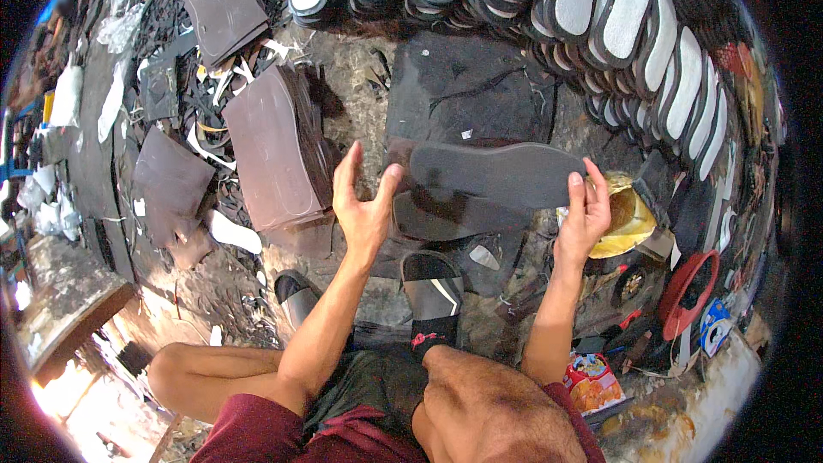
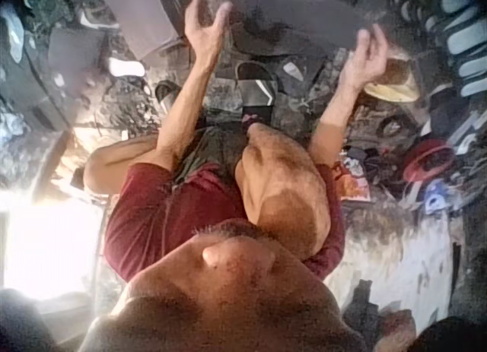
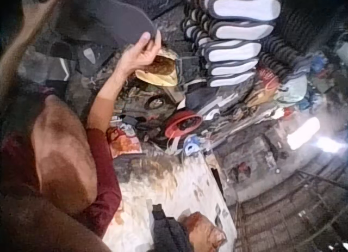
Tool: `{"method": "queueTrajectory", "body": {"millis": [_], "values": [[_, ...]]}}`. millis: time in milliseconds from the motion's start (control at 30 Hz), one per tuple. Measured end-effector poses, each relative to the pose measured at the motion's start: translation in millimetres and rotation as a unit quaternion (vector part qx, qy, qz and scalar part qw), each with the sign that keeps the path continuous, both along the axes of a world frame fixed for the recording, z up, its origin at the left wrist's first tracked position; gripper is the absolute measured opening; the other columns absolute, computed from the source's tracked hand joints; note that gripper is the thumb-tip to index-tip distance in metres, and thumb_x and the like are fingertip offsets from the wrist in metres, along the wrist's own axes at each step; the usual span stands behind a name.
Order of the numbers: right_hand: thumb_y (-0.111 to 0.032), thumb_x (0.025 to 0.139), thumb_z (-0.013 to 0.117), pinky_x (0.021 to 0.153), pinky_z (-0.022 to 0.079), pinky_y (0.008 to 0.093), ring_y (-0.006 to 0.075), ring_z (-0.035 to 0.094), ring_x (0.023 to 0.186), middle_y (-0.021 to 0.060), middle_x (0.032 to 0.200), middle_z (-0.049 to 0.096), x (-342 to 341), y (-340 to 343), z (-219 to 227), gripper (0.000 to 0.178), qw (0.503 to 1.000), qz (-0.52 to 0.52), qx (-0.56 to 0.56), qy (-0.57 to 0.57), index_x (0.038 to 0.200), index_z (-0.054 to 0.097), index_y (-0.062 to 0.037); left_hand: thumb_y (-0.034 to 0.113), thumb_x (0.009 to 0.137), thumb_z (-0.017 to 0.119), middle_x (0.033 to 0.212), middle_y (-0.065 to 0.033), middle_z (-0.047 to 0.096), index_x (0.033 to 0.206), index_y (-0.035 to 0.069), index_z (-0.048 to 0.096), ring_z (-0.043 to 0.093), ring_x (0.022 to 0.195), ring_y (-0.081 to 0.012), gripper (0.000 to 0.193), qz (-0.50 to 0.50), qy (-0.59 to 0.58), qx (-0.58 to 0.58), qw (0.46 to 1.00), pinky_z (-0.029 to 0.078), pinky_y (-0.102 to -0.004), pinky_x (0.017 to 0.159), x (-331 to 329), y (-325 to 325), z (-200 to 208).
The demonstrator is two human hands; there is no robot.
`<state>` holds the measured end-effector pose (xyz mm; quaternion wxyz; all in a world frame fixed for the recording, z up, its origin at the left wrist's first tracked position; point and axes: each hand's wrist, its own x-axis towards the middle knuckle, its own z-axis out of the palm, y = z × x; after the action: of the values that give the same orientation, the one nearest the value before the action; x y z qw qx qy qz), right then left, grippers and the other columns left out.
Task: The person sits on the floor and repeatedly picks up white shoe insoles, places them on brown insoles, folds the pair, and stacks them. The person continues this repetitive stacking process with multiple insole pairs.
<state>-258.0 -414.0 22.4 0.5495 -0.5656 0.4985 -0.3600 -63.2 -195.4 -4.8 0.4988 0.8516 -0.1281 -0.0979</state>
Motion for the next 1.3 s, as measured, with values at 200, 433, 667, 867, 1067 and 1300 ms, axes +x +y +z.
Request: {"method": "queueTrajectory", "body": {"millis": [200,433,667,867,1067,1300], "values": [[-0.009,0.097,0.064,0.093,0.050,0.0297,0.0156,0.063,0.103,0.0074,0.115,0.068,28.6,10.8,-4.4,0.035,0.960,0.048,0.228,-0.153,0.131,0.057,-0.0011,0.004,0.086,0.077,0.098,-0.0079,0.071,0.126,-0.003,0.061,0.066,0.090,-0.0123,0.044,0.099,0.401,-0.242,0.878,0.053,-0.0246,0.079,6.3,10.5,-7.5],[-0.014,0.098,0.062,0.098,0.050,0.0397,0.0220,0.062,0.112,0.0070,0.123,0.065,53.7,-2.7,10.8,0.037,0.917,0.021,0.301,-0.260,0.133,0.055,-0.0061,0.007,0.080,0.084,0.099,0.0022,0.059,0.125,0.003,0.062,0.056,0.077,-0.0038,0.051,0.145,0.305,-0.214,0.917,0.046,-0.0185,0.068,23.1,-24.5,44.4],[-0.014,0.098,0.061,0.096,0.052,0.0398,0.0214,0.063,0.111,0.0078,0.122,0.067,56.1,-12.5,18.0,0.035,0.891,0.030,0.350,-0.289,0.132,0.057,-0.0064,0.023,0.090,0.074,0.114,-0.0082,0.070,0.121,0.004,0.063,0.069,0.102,-0.0204,0.038,-0.060,0.604,-0.463,0.645,0.059,-0.0358,0.086,29.6,-6.9,35.2],[-0.014,0.089,0.075,0.067,0.053,0.0255,0.0100,0.063,0.091,0.0029,0.114,0.067,23.7,6.2,-18.9,0.042,0.974,-0.045,0.221,0.011,0.129,0.065,-0.0079,0.008,0.087,0.077,0.101,-0.0051,0.071,0.122,0.000,0.063,0.068,0.085,-0.0155,0.038,-0.018,0.474,-0.210,0.855,0.058,-0.0297,0.075,17.9,3.5,2.8],[-0.003,0.081,0.079,0.073,0.055,0.0280,0.0154,0.065,0.093,0.0161,0.123,0.065,7.2,12.1,-46.9,0.053,0.983,0.009,0.163,0.084,0.131,0.064,-0.0055,0.006,0.084,0.079,0.103,-0.0133,0.073,0.118,-0.010,0.065,0.069,0.086,-0.0134,0.040,0.004,0.359,-0.042,0.932,0.057,-0.0266,0.077,18.2,-10.5,-4.9],[-0.003,0.077,0.083,0.078,0.055,0.0302,0.0209,0.065,0.095,0.0232,0.123,0.063,10.6,3.6,-64.0,0.055,0.982,0.016,0.146,0.117,0.129,0.064,-0.0040,0.016,0.081,0.083,0.101,-0.0125,0.072,0.120,-0.010,0.065,0.068,0.088,-0.0144,0.050,-0.021,0.310,0.009,0.950,0.055,-0.0266,0.079,20.6,-7.8,-27.5]]}}
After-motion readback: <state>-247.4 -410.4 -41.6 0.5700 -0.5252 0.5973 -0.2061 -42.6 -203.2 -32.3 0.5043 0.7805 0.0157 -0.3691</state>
